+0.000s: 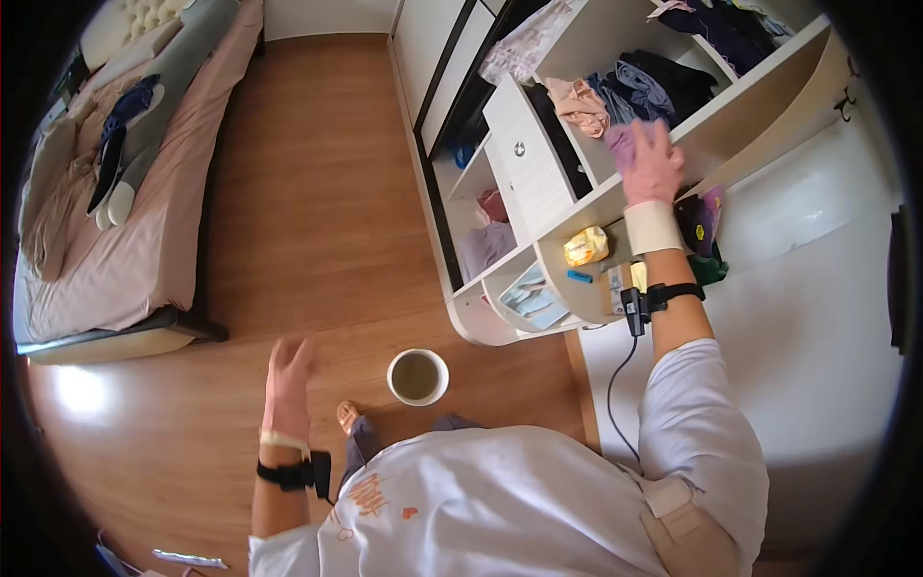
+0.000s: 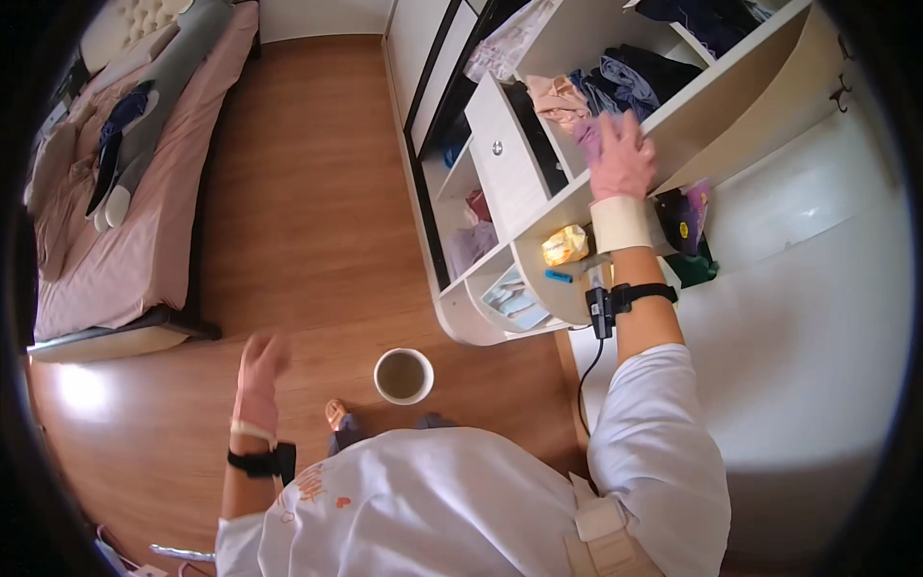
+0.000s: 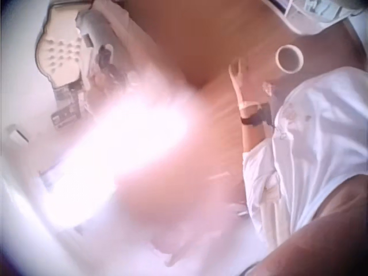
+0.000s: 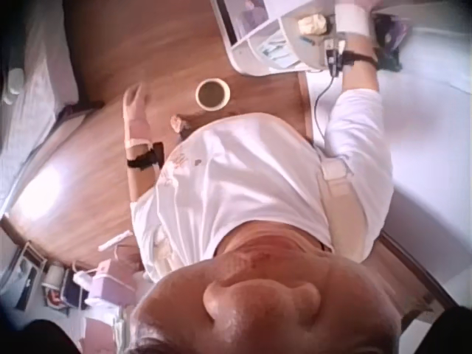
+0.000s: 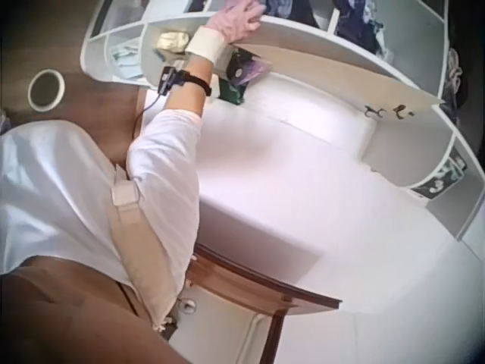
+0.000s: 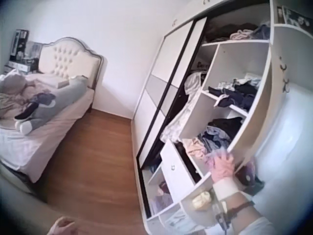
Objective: The person wrings a cloth in a bucket of water, wipes shelves and items on a display shelf with the cloth, and wipes down the sliding doors of a wardrobe.
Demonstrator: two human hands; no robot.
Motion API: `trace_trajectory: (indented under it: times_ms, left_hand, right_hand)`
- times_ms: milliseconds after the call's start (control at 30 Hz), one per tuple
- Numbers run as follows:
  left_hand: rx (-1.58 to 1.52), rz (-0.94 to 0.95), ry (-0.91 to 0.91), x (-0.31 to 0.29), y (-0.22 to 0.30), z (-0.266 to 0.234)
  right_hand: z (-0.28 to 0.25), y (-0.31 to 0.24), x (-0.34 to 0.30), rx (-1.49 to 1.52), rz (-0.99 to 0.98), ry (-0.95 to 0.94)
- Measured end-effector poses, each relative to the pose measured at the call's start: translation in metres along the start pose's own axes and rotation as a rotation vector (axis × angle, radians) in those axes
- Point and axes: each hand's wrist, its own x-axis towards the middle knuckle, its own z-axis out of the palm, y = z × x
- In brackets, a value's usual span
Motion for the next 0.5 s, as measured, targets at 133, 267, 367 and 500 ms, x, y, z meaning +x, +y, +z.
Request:
trace_trajectory:
  times_ms: [133,267,367,500]
  left_hand:
    - [-0.193,-0.225,0.150,-0.030,-0.045,-0.101]
    - [-0.377,-0.242,0.288,-0.021,-0.060,-0.182]
    - [-0.365,-0.221,0.470,-0.002,-0.032,-0.197]
    - [-0.326,-0.213,0.417,0.069,0.001,-0.187]
  right_hand:
    - [0.045,-0.043,-0.060,0.041,0.002,-0.327]
    - [0.085,-0.039,-0.092,0.523,-0.080,-0.524]
    - [0.048,-0.090,-0.061,0.291,-0.089,-0.526]
    - [0.113,-0.079,-0.044,0.155,-0.477,-0.259]
